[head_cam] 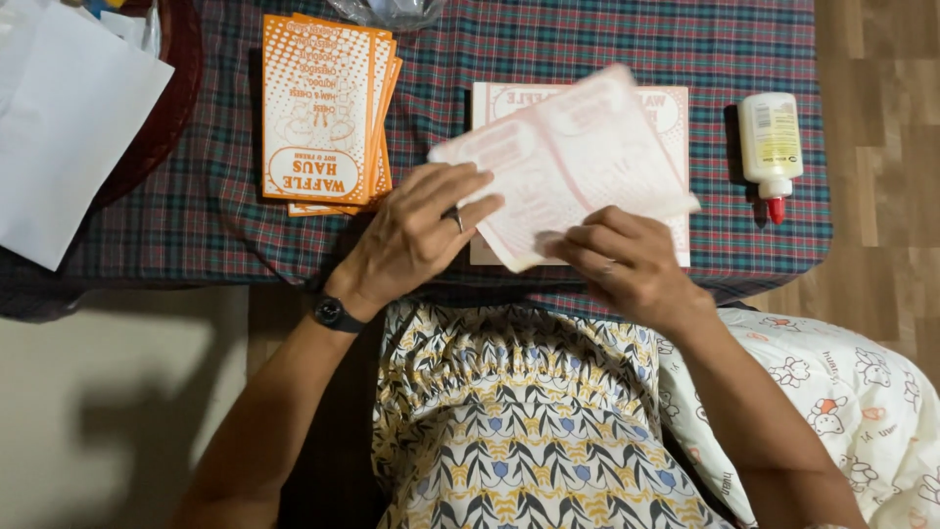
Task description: The person prepares paper packages by hand, applying adhesive to paper sheets and folding them along creases.
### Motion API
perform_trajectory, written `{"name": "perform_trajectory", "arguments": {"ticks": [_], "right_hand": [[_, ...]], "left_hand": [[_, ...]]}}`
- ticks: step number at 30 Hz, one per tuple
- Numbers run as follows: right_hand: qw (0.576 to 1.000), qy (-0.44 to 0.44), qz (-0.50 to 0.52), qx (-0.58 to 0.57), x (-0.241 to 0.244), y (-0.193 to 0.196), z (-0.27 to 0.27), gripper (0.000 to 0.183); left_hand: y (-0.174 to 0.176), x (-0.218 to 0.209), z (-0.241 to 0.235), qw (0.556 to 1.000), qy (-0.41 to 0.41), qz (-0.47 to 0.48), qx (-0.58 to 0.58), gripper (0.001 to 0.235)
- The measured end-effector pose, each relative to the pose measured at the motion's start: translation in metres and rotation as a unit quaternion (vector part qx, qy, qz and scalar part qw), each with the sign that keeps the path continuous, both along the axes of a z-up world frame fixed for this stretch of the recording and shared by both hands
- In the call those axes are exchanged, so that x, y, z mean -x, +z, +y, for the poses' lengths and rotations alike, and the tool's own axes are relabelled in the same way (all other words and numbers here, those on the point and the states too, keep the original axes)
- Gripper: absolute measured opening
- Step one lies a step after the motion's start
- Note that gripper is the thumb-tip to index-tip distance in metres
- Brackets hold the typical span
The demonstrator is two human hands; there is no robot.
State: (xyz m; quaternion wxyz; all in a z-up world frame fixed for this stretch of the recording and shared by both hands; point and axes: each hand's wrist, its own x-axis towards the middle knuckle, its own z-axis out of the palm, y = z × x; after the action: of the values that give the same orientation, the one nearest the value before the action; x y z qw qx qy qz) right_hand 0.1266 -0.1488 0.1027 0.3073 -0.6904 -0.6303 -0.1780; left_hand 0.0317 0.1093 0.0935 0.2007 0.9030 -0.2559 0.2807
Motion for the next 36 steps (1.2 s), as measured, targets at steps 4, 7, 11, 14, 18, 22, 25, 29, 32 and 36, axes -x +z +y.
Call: {"name": "perform_trajectory", "arguments": {"ticks": [4, 7, 11, 14, 18, 22, 25, 29, 32, 36], "right_hand": [[0.996, 0.043, 0.044, -0.068, -0.028, -0.014, -0.023, 0.012], [0.995, 0.027, 0.071, -0.063, -0.044, -0.019, -0.038, 0.008], [0.997, -0.065, 0.032, -0.029, -0.048, -0.018, -0.052, 0.024], [0.994, -0.101, -0.002, -0.04, -0.044, -0.03, -0.068, 0.025], [0.992, -0.122, 0.007, -0.043, -0.036, -0.034, -0.084, 0.028], [0.995, -0.086, -0.013, -0.053, -0.031, -0.029, -0.082, 0.018], [0.996, -0.08, -0.018, -0.044, -0.029, -0.024, -0.08, 0.016], [0.995, -0.094, -0.014, -0.017, -0.03, -0.022, -0.081, 0.014], [0.989, -0.135, 0.045, 0.039, -0.031, -0.03, -0.091, 0.011], [0.983, -0.146, 0.079, 0.078, -0.033, -0.024, -0.087, 0.014]], "left_hand": [[-0.02, -0.004, -0.014, 0.994, -0.049, -0.072, 0.072, 0.012], [-0.042, -0.014, -0.036, 0.992, -0.062, -0.088, 0.059, 0.003], [-0.027, -0.03, -0.065, 0.985, -0.059, -0.156, -0.045, 0.017], [-0.031, -0.041, -0.081, 0.98, -0.037, -0.185, -0.069, 0.029], [-0.03, -0.041, -0.093, 0.978, -0.039, -0.184, -0.089, 0.036], [-0.03, -0.038, -0.099, 0.978, -0.034, -0.173, -0.11, 0.035], [-0.033, -0.037, -0.104, 0.979, -0.034, -0.161, -0.121, 0.033], [-0.035, -0.037, -0.108, 0.978, -0.032, -0.149, -0.142, 0.029], [-0.058, -0.029, -0.114, 0.993, 0.009, -0.04, -0.107, 0.013], [-0.024, -0.025, -0.128, 0.988, 0.091, 0.117, -0.042, 0.01]]}}
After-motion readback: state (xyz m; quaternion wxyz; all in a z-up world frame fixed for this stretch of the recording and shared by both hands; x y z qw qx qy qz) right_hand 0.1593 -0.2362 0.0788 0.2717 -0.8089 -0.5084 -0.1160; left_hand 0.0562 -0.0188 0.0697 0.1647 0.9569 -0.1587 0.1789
